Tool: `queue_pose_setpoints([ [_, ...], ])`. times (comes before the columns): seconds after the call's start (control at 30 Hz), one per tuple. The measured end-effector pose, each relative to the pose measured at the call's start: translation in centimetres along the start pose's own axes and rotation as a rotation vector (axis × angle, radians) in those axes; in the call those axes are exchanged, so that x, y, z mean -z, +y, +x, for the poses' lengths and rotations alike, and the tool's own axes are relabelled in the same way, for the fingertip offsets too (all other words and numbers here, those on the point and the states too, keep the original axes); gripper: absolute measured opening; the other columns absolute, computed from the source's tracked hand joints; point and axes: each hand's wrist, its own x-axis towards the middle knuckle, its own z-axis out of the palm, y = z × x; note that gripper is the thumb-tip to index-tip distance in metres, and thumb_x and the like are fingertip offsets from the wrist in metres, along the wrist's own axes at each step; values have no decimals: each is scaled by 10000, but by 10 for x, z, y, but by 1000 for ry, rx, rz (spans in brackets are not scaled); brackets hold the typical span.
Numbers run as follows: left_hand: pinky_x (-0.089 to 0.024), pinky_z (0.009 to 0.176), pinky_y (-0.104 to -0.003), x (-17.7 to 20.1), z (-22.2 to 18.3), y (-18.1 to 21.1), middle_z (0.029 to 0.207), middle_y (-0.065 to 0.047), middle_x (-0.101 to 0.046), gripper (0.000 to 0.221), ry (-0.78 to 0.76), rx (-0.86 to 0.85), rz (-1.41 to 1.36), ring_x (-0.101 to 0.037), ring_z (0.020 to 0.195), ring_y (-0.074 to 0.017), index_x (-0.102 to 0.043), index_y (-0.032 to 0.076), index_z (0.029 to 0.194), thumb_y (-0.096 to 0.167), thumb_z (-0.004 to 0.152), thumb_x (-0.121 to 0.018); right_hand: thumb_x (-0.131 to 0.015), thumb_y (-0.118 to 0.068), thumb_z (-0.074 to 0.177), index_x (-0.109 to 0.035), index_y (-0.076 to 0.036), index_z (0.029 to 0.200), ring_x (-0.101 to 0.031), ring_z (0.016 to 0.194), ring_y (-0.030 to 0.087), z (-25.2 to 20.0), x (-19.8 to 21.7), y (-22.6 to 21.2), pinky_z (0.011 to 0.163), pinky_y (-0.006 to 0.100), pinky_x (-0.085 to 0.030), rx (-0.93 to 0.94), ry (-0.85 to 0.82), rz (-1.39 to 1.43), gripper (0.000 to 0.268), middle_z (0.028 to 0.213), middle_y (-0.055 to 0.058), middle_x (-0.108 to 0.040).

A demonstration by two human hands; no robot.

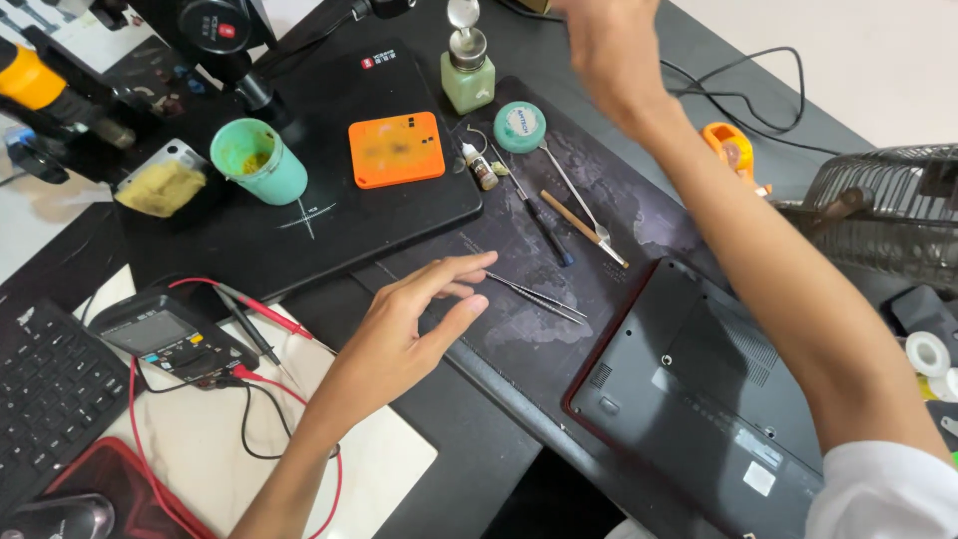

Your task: The person uses a hot air gun to heat a laptop motherboard while holding tweezers, then works on the board with tweezers and applies flux from a small container. They reposition the board, lift and turn it over, and later handle an opened laptop chassis on the workbench.

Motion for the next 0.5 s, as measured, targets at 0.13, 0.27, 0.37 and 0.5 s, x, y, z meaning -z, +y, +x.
queue_pose_setpoints([
  [0.13, -544, 717, -316, -17, -7, -15, 1143, -112, -739, 354, 38, -22, 17, -745, 1006, -187, -651, 79, 1315, 180, 976, -654, -651, -22, 939, -706, -85, 1161, -667, 971, 359, -17, -12, -12, 848, 544, -471, -52, -448, 98, 237, 1012, 149, -678],
  [0.27, -540, 786, -341, -33, -13, -29, 1066, -120, -718, 271, 51, -58, 66, -721, 950, -241, -680, 54, 1231, 144, 977, -656, -694, -102, 955, -658, -34, 1229, -621, 1021, 459, -31, 14, -31, 804, 543, -505, -189, -523, 252, 284, 1122, 218, -623],
  [0.37, -544, 837, -352, -40, -11, -37, 1046, -128, -704, 241, 64, -85, 88, -708, 948, -281, -688, 44, 1199, 128, 975, -661, -686, -100, 999, -633, -20, 1273, -627, 1005, 459, -29, 62, -58, 764, 532, -505, -199, -463, 266, 290, 1123, 223, -621],
  [0.5, -532, 856, -381, -46, -5, -44, 1066, -123, -682, 220, 112, -116, 181, -682, 983, -308, -695, 40, 1178, 104, 969, -663, -680, -111, 986, -647, -101, 1059, -703, 913, 368, -47, 97, -74, 783, 464, -552, -275, -688, 344, 81, 979, 142, -682],
])
